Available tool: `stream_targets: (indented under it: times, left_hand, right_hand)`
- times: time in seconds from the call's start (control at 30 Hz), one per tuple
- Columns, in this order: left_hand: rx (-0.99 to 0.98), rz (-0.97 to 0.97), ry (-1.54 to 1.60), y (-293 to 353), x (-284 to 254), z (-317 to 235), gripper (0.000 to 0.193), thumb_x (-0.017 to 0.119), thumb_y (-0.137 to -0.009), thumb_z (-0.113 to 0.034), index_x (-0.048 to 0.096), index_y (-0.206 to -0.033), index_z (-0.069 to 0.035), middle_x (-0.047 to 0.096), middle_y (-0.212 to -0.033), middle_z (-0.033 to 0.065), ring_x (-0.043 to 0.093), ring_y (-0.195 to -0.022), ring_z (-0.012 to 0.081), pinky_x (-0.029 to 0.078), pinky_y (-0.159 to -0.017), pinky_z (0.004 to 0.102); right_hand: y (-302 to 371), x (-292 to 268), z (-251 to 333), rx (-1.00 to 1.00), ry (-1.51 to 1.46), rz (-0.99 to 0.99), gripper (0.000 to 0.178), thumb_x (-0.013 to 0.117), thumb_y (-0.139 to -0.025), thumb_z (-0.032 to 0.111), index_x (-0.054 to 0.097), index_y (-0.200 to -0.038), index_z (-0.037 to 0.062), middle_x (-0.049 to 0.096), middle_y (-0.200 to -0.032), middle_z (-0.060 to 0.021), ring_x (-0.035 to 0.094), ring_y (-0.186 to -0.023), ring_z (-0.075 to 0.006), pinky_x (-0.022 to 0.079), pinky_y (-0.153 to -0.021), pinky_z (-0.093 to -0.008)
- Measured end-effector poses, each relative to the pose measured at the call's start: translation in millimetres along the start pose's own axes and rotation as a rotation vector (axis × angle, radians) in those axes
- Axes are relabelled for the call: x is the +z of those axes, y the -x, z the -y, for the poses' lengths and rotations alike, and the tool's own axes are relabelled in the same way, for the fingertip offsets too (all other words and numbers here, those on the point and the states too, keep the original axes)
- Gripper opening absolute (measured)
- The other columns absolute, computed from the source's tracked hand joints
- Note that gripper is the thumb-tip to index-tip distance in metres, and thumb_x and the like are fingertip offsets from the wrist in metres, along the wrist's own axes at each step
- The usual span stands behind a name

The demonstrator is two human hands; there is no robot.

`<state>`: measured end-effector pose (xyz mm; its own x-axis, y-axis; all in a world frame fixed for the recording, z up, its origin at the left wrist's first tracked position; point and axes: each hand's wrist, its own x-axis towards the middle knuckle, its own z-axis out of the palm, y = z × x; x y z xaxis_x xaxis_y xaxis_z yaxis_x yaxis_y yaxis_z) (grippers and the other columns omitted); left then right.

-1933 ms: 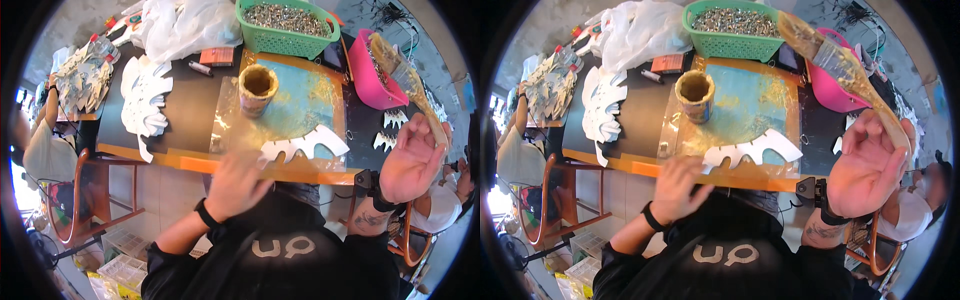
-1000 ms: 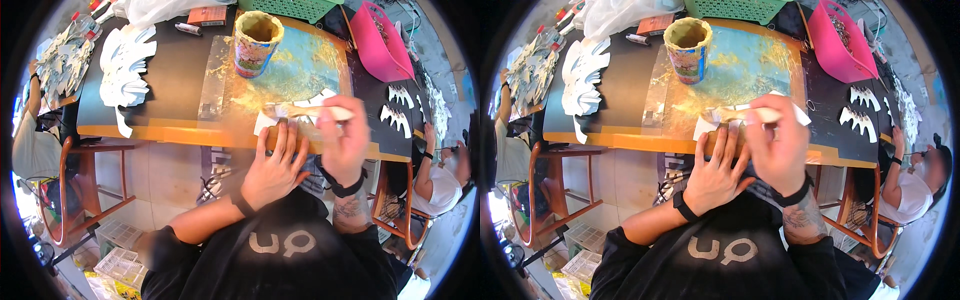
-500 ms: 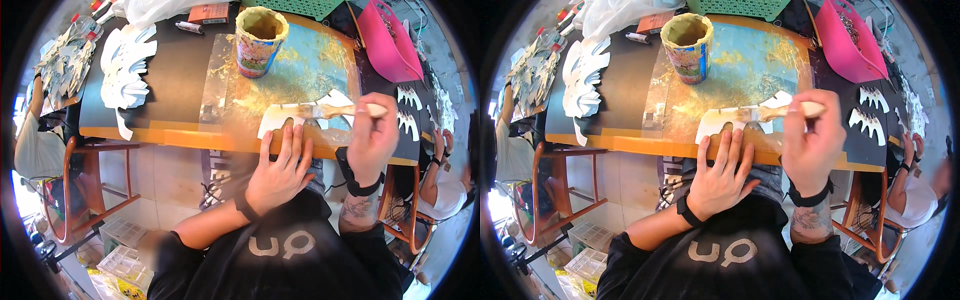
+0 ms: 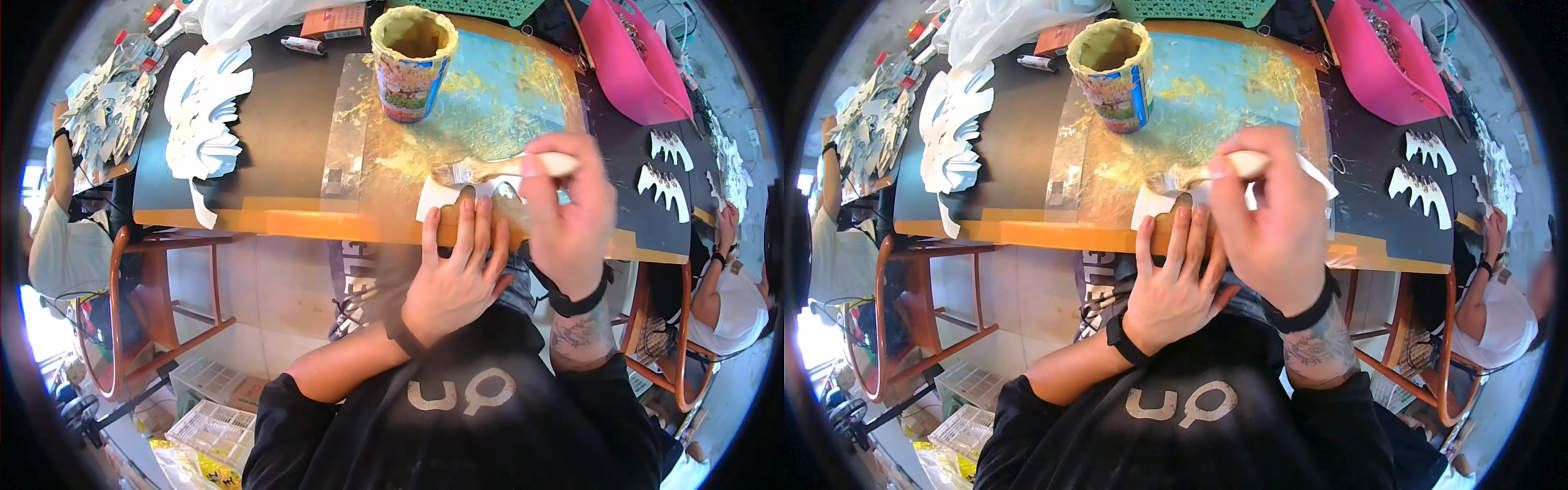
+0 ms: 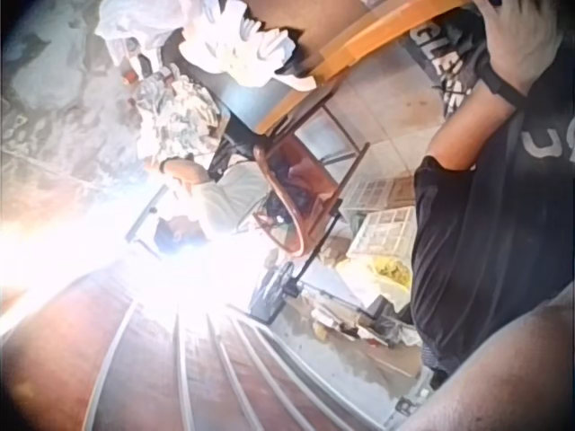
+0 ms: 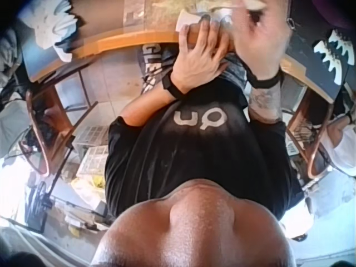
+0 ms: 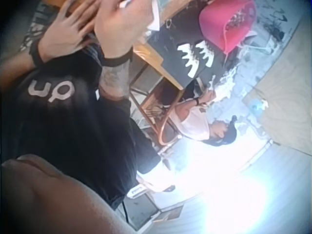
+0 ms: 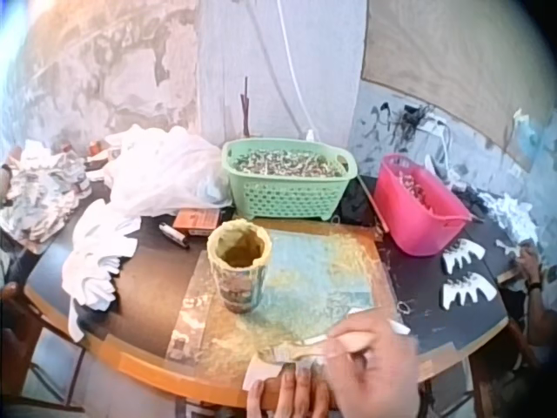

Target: The person applies a yellowish paste to white plastic cutouts using a brush, then places small metal rings into the cutouts' holes. They repeat this process for multiple pieces, handling each item individually and arranging the finished units on the table.

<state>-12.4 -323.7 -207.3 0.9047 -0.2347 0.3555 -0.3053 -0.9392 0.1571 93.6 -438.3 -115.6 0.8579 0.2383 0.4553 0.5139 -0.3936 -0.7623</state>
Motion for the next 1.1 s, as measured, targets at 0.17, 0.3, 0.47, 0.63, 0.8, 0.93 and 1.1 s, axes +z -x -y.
stream_targets:
  times: [0.17, 0.3, 0.47, 0.63, 0.8, 0.93, 1.1]
  left_hand:
    - [0.005, -0.024, -0.004, -1, 1, 2, 0.081, 0.073, -0.083, -0.055, 0.056, -0.144, -0.004, 0.046, -0.156, 0.0274, 0.041, -0.147, 0.0411, 0.025, -0.117, 0.0723]
    - [-0.004, -0.008, -0.025, -1, 2, -2, 0.079, 0.073, -0.083, -0.054, 0.057, -0.142, -0.005, 0.046, -0.155, 0.0278, 0.041, -0.147, 0.0414, 0.025, -0.116, 0.0730]
    - [0.002, -0.011, -0.007, 0, 2, 0, 0.077, 0.074, -0.082, -0.052, 0.058, -0.142, -0.005, 0.044, -0.157, 0.0284, 0.041, -0.147, 0.0413, 0.025, -0.116, 0.0731]
    - [-0.007, -0.021, -0.019, -1, 5, -2, 0.079, 0.076, -0.081, -0.051, 0.057, -0.142, -0.005, 0.044, -0.157, 0.0284, 0.041, -0.146, 0.0411, 0.024, -0.117, 0.0722]
    - [0.021, -0.022, -0.056, 1, 7, 1, 0.079, 0.077, -0.080, -0.050, 0.057, -0.143, -0.005, 0.045, -0.156, 0.0287, 0.041, -0.146, 0.0419, 0.024, -0.117, 0.0724]
    - [0.000, -0.033, -0.046, 1, 7, -1, 0.078, 0.076, -0.081, -0.050, 0.057, -0.142, -0.005, 0.045, -0.156, 0.0292, 0.040, -0.147, 0.0422, 0.025, -0.117, 0.0729]
    - [0.013, -0.036, -0.044, 1, 9, -1, 0.075, 0.076, -0.082, -0.050, 0.058, -0.140, -0.004, 0.045, -0.156, 0.0297, 0.039, -0.147, 0.0429, 0.025, -0.116, 0.0736]
  right_hand:
    - [-11, -21, -8, 0.061, 0.147, -0.109, 0.007, 0.064, -0.097, 0.002, 0.061, -0.103, 0.0017, 0.067, -0.080, -0.0074, 0.065, -0.068, -0.0107, 0.051, -0.060, -0.0270]
    - [2, -3, 3, -0.048, -0.100, -0.100, 0.010, 0.067, -0.097, 0.005, 0.062, -0.106, 0.0017, 0.066, -0.085, -0.0047, 0.061, -0.069, -0.0090, 0.049, -0.062, -0.0240]
    - [-8, -21, -13, 0.028, 0.174, -0.044, 0.010, 0.066, -0.096, 0.005, 0.062, -0.104, 0.0032, 0.068, -0.085, -0.0100, 0.072, -0.069, -0.0175, 0.055, -0.062, -0.0311]
    - [-7, -23, -10, -0.046, -0.007, -0.119, 0.013, 0.069, -0.094, 0.004, 0.062, -0.106, 0.0029, 0.067, -0.086, -0.0084, 0.060, -0.065, -0.0123, 0.048, -0.059, -0.0253]
    - [-9, -23, -21, -0.035, 0.164, -0.052, 0.011, 0.067, -0.095, 0.004, 0.061, -0.104, 0.0031, 0.068, -0.080, -0.0092, 0.070, -0.067, -0.0156, 0.054, -0.060, -0.0296]
    - [-8, -35, -10, 0.019, 0.038, -0.147, 0.008, 0.063, -0.098, 0.003, 0.061, -0.105, 0.0019, 0.067, -0.085, -0.0101, 0.068, -0.071, -0.0135, 0.053, -0.064, -0.0275]
    - [-7, -17, -17, -0.113, 0.148, 0.007, 0.009, 0.065, -0.097, 0.005, 0.061, -0.105, 0.0023, 0.067, -0.084, -0.0093, 0.068, -0.069, -0.0159, 0.053, -0.064, -0.0295]
